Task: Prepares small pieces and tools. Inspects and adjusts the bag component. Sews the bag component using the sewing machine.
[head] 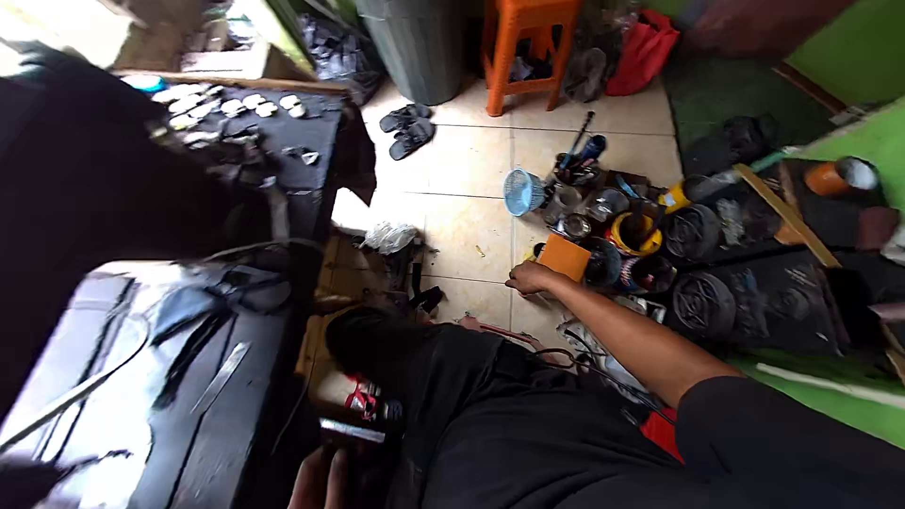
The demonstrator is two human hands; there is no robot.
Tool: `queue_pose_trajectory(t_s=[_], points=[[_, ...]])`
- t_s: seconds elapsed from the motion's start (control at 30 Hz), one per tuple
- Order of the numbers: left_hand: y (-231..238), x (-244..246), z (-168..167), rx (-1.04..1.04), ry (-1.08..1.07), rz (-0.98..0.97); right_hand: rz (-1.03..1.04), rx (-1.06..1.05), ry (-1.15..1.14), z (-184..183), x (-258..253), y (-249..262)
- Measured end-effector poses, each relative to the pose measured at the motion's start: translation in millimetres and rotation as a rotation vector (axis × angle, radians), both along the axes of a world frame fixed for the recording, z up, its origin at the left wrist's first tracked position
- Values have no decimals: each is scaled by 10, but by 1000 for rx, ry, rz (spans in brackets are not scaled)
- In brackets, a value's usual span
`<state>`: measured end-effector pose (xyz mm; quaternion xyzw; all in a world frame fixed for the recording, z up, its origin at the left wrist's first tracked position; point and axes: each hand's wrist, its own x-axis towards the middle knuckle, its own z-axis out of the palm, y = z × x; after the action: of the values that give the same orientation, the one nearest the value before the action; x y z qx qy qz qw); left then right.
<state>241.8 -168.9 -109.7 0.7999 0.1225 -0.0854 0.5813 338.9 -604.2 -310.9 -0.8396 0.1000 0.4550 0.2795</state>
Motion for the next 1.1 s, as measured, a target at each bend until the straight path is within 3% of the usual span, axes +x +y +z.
queue_pose_trajectory(t_s=[0.13,0.2,0.27,0.37,0.47,0.67,0.8,0.93,1.1], points=[[-101,48,60,79,-54,181,318,551,-300,1132,513,1315],[-68,35,101,99,-77,218,402,852,-290,1538,467,1957],[0,6,127,141,-108,242,446,1009,-267,1762,327,2476],[141,-92,98,187,-132,249,341,1054,-262,1845,134,2971],[339,-220,75,110,-132,240,201,1052,-72,1879,97,3239],[602,-406,29,-346,-189,309,-52,1121,338,2003,-57,3561],[597,-436,-3,-554,-230,421,49,1128,223,2078,-63,3673],[577,-379,-121,-306,-376,483,253,1088,73,2092,18,3748],[709,-254,-207,-138,-421,549,306,1088,6,2016,48,3828]])
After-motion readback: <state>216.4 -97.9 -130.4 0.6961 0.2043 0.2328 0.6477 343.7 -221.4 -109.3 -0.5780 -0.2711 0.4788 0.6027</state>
